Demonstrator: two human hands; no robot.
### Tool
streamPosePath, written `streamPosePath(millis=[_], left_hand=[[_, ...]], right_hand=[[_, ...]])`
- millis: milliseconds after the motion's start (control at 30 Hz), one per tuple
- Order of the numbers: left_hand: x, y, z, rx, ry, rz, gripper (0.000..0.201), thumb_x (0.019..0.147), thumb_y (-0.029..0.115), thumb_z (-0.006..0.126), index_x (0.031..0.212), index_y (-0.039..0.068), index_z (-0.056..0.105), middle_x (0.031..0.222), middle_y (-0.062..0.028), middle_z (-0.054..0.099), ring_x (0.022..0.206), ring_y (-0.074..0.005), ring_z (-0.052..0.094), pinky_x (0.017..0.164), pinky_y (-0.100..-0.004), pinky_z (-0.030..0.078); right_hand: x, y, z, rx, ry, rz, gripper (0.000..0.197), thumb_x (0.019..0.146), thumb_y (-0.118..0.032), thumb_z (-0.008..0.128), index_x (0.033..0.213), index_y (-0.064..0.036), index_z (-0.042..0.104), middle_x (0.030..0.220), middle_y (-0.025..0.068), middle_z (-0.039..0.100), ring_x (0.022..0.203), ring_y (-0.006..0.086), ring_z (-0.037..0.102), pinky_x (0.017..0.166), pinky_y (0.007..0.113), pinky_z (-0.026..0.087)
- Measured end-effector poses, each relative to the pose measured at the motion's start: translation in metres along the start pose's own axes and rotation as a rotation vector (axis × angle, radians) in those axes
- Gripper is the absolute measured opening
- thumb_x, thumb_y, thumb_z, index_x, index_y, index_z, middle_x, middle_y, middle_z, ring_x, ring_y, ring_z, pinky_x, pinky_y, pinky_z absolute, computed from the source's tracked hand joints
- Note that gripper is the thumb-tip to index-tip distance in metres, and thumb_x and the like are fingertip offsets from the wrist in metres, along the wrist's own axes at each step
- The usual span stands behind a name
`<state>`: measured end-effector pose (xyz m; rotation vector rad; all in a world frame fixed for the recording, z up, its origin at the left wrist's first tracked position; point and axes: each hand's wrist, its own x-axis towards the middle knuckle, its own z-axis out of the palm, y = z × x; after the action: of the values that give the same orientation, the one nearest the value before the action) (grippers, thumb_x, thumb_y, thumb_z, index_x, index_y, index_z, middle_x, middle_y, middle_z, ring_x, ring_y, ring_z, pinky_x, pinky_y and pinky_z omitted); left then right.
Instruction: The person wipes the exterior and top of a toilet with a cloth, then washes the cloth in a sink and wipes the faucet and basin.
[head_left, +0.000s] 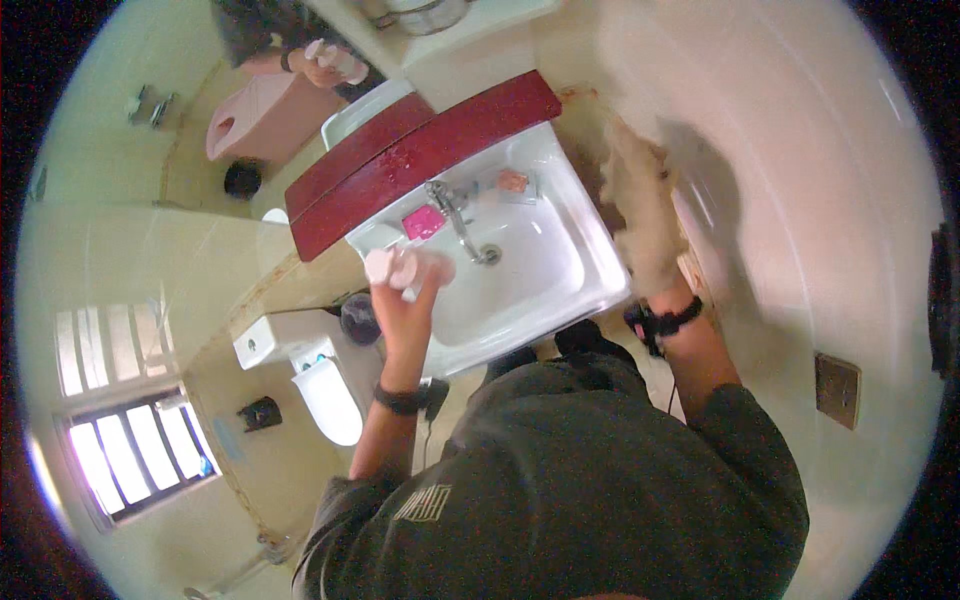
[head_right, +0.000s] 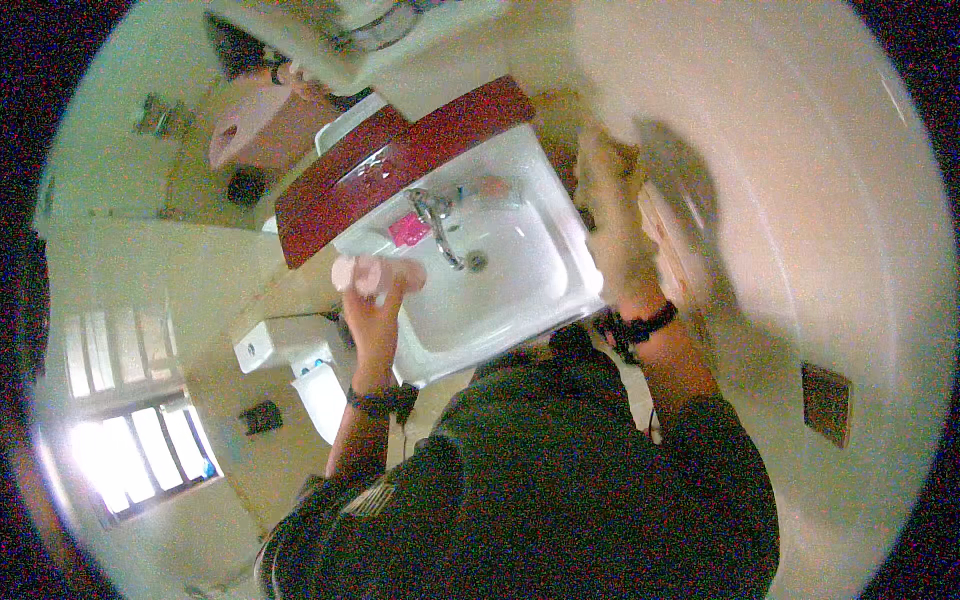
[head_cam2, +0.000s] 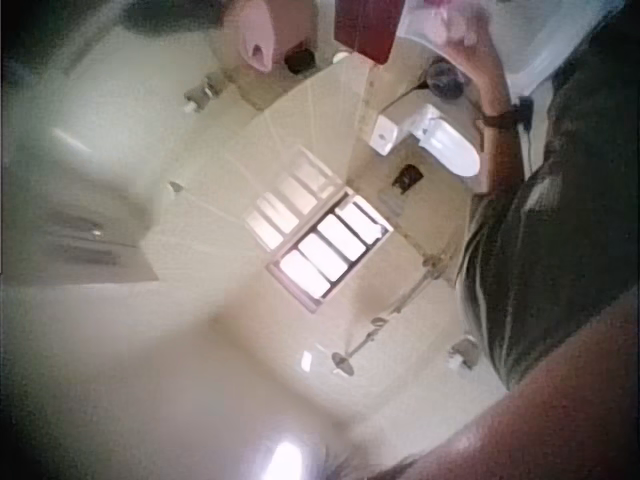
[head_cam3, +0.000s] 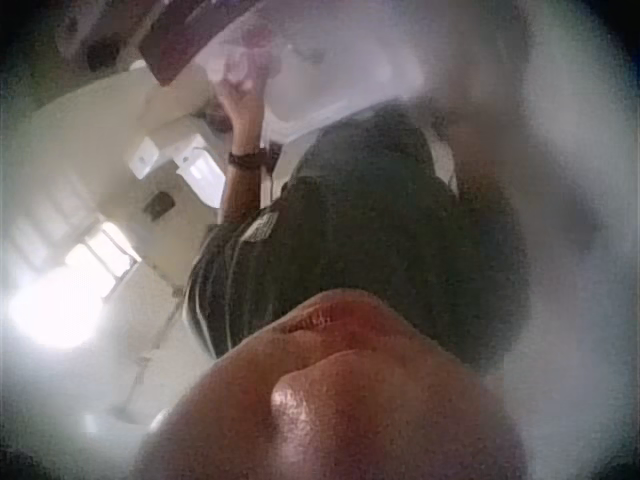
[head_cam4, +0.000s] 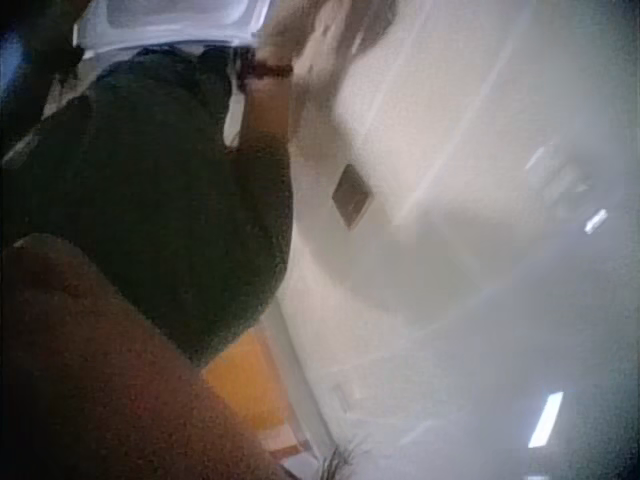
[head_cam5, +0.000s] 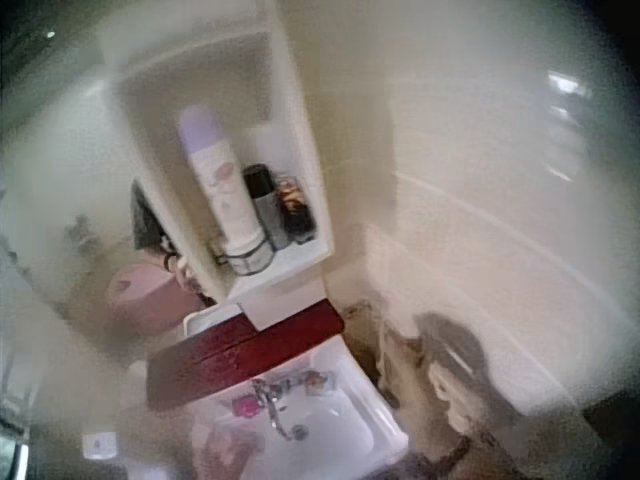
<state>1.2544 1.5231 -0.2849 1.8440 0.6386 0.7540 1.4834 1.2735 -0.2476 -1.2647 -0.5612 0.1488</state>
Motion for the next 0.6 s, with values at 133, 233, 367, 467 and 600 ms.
streamPosePath(millis=[133, 233, 367, 467, 600], left_hand=[[-0.054, -0.023, -0.063, 0.085, 0.126, -0.122, 0.056, 0.086, 0.012, 0.086, 0.132, -0.001, 0.056, 0.127, -0.0101, 0.063, 0.117, -0.0221, 0.062, 0.103, -0.0383, 0.049], [-0.101, -0.037, -0.101, 0.113, 0.246, -0.211, 0.057, 0.086, 0.015, 0.086, 0.133, 0.000, 0.057, 0.129, -0.0107, 0.062, 0.120, -0.0238, 0.061, 0.105, -0.0394, 0.047], [-0.147, -0.052, -0.133, 0.218, 0.375, -0.249, 0.057, 0.088, 0.015, 0.085, 0.135, 0.001, 0.055, 0.129, -0.0110, 0.060, 0.122, -0.0243, 0.058, 0.108, -0.0397, 0.045], [-0.174, -0.059, -0.146, 0.144, 0.436, -0.261, 0.059, 0.090, 0.012, 0.083, 0.138, 0.001, 0.052, 0.130, -0.0105, 0.058, 0.123, -0.0239, 0.057, 0.109, -0.0400, 0.044], [-0.179, -0.066, -0.158, 0.041, 0.471, -0.234, 0.055, 0.092, 0.008, 0.080, 0.138, 0.000, 0.050, 0.130, -0.0095, 0.057, 0.121, -0.0220, 0.058, 0.106, -0.0376, 0.047]], right_hand=[[0.122, 0.109, -0.004, -0.540, 0.252, -0.133, 0.055, 0.087, -0.005, 0.063, 0.141, -0.0027, 0.055, 0.127, 0.0147, 0.060, 0.117, 0.0290, 0.057, 0.098, 0.037, 0.048], [0.159, 0.072, 0.071, -1.583, 0.288, -0.746, 0.044, 0.081, -0.001, 0.067, 0.125, 0.0016, 0.066, 0.118, 0.0213, 0.068, 0.112, 0.0358, 0.065, 0.096, 0.048, 0.052], [0.157, 0.075, 0.106, -2.288, -0.268, -0.870, 0.021, 0.085, -0.014, 0.066, 0.098, -0.0023, 0.078, 0.090, 0.0183, 0.075, 0.087, 0.0344, 0.073, 0.083, 0.055, 0.057], [0.141, 0.082, 0.171, -2.132, -0.464, -0.287, 0.033, 0.094, -0.024, 0.060, 0.120, -0.0060, 0.070, 0.115, 0.0159, 0.072, 0.113, 0.0321, 0.068, 0.099, 0.045, 0.054], [0.096, 0.044, 0.226, -1.862, -0.418, -0.846, 0.029, 0.086, -0.023, 0.065, 0.101, -0.0036, 0.079, 0.096, 0.0200, 0.077, 0.088, 0.0358, 0.075, 0.076, 0.049, 0.060]])
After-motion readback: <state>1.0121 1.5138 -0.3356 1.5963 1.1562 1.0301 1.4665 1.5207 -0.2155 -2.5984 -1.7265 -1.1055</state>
